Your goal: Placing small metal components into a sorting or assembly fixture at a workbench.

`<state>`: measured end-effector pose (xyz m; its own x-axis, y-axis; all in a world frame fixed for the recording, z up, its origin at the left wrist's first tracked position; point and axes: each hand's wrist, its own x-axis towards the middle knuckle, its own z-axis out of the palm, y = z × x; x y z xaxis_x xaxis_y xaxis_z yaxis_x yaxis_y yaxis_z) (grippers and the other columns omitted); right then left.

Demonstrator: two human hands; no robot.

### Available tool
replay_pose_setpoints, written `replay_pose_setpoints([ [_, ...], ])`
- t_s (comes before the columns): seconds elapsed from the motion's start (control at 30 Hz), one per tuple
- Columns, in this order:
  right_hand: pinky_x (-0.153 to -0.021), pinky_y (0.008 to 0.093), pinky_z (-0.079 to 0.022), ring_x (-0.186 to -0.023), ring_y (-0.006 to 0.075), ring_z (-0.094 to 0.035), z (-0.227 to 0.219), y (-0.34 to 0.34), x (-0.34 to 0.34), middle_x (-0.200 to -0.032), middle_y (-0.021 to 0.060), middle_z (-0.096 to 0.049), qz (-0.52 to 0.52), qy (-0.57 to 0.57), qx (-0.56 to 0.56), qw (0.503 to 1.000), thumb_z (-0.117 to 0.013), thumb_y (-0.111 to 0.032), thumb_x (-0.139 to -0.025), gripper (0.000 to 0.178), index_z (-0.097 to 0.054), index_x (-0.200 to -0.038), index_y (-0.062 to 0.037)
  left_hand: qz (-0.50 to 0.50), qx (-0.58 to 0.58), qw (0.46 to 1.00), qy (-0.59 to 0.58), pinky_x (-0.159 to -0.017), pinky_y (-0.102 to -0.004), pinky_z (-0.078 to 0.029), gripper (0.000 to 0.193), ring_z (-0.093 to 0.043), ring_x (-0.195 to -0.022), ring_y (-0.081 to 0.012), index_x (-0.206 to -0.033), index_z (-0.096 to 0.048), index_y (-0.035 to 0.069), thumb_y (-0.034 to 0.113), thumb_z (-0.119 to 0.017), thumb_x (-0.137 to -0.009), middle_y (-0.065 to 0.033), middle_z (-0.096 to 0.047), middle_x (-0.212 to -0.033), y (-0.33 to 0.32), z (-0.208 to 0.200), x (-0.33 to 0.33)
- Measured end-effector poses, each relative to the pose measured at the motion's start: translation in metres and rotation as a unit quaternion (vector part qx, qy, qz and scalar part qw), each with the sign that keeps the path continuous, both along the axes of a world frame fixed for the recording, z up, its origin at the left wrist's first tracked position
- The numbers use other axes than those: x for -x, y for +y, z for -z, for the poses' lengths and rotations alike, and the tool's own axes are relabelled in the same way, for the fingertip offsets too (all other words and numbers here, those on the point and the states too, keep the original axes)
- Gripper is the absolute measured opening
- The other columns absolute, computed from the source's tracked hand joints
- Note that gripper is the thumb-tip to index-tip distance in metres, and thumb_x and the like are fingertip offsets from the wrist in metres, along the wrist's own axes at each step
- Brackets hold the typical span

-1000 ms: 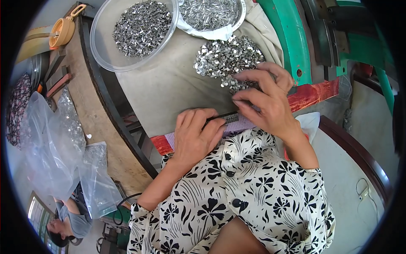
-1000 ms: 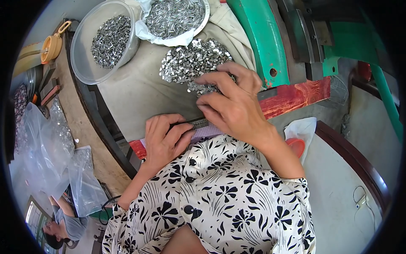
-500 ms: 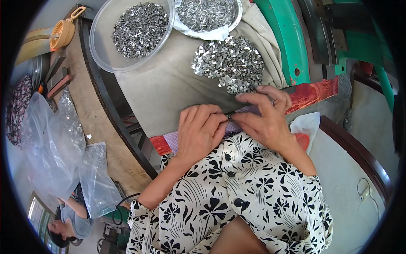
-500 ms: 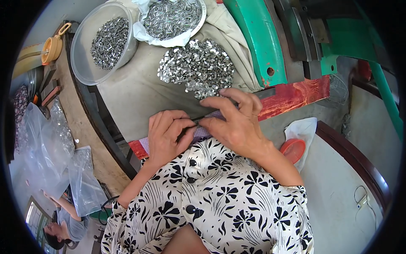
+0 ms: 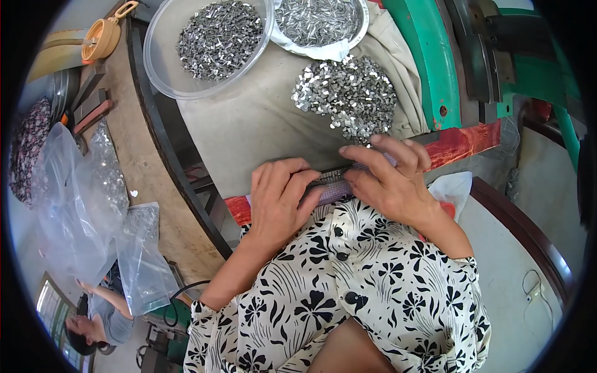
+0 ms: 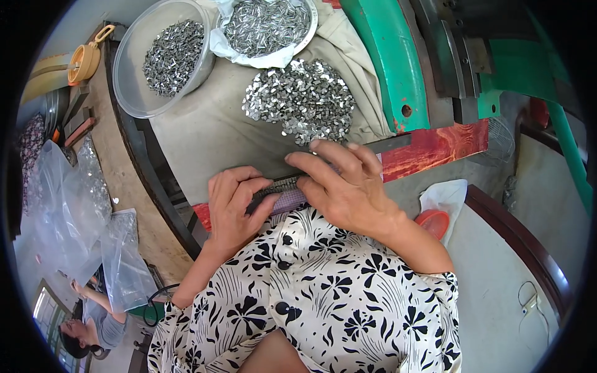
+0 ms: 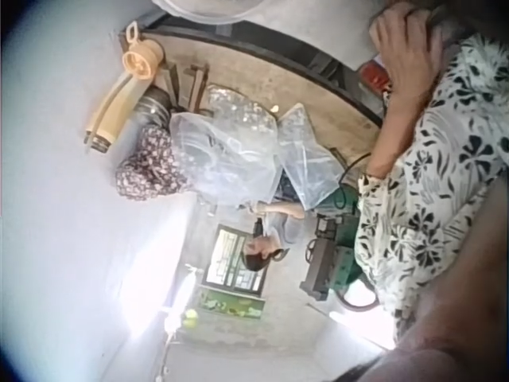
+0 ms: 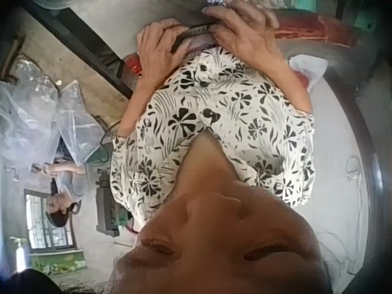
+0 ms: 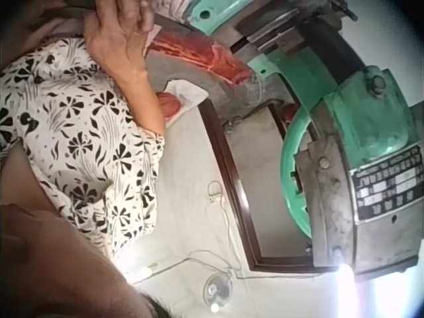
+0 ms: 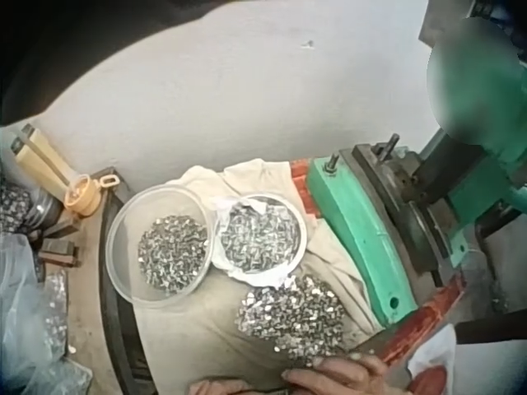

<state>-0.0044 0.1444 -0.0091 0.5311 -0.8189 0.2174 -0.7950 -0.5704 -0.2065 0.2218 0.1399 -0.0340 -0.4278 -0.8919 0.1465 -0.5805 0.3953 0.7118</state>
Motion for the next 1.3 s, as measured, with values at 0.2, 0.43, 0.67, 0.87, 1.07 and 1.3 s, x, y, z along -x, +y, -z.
replay_pose_setpoints([
  [0.2,-0.097,0.0406,-0.028,-0.121,0.0218,-0.044,-0.003,0.005,-0.001,-0.124,-0.0098,-0.063,0.017,0.013,0.009,1.0,-0.077,-0.022,-0.068,0.013,-0.071,-0.08,-0.0221,0.018,0.018,1.0,-0.008,-0.081,-0.0377,-0.041,0.025,-0.06,-0.09,-0.0233,-0.091,-0.069,0.01,0.011,-0.082,-0.069,-0.004,-0.063,-0.098,0.0,-0.001,-0.007],
  [0.43,-0.096,0.0387,-0.028,-0.119,0.0234,-0.046,-0.008,0.007,0.012,-0.118,-0.0086,-0.066,0.083,-0.055,-0.029,0.995,-0.078,-0.024,-0.068,0.017,-0.077,-0.085,-0.0262,-0.007,-0.009,1.0,0.01,-0.086,-0.0389,-0.041,0.023,-0.059,-0.093,-0.0247,-0.093,-0.068,0.01,0.014,-0.079,-0.074,-0.0041,-0.062,-0.102,0.002,-0.001,-0.009],
  [0.67,-0.098,0.0403,-0.03,-0.119,0.0288,-0.043,0.001,0.016,0.007,-0.119,-0.0033,-0.066,0.082,-0.08,-0.02,0.993,-0.084,-0.021,-0.067,0.026,-0.079,-0.092,-0.025,0.013,-0.005,1.0,-0.002,-0.086,-0.0394,-0.041,0.028,-0.059,-0.095,-0.0256,-0.096,-0.067,0.009,0.016,-0.081,-0.072,-0.0051,-0.062,-0.103,0.0,-0.003,-0.013],
  [0.87,-0.097,0.0406,-0.03,-0.121,0.0264,-0.042,0.002,0.004,-0.006,-0.122,-0.0074,-0.065,0.037,-0.041,-0.028,0.998,-0.081,-0.024,-0.07,0.017,-0.078,-0.087,-0.0247,-0.013,-0.011,1.0,-0.004,-0.084,-0.0389,-0.041,0.032,-0.059,-0.096,-0.0272,-0.093,-0.067,0.009,0.017,-0.085,-0.067,-0.0066,-0.064,-0.104,0.001,-0.004,-0.022],
  [1.07,-0.099,0.0397,-0.028,-0.124,0.0226,-0.04,0.001,0.004,-0.012,-0.125,-0.0107,-0.064,0.019,0.009,0.019,1.0,-0.079,-0.025,-0.07,0.011,-0.074,-0.08,-0.0234,-0.009,-0.008,1.0,0.0,-0.084,-0.039,-0.041,0.032,-0.059,-0.097,-0.0265,-0.093,-0.068,0.009,0.016,-0.085,-0.067,-0.0064,-0.063,-0.104,0.0,-0.002,-0.023],
  [1.3,-0.101,0.0377,-0.027,-0.124,0.0216,-0.039,0.004,0.015,-0.009,-0.123,-0.0126,-0.064,0.036,0.025,0.079,0.996,-0.079,-0.026,-0.07,0.017,-0.076,-0.087,-0.0286,0.036,-0.024,0.999,-0.004,-0.087,-0.0399,-0.041,0.023,-0.057,-0.101,-0.0264,-0.096,-0.07,0.012,0.018,-0.078,-0.075,-0.0044,-0.06,-0.107,0.0,-0.001,-0.013],
])
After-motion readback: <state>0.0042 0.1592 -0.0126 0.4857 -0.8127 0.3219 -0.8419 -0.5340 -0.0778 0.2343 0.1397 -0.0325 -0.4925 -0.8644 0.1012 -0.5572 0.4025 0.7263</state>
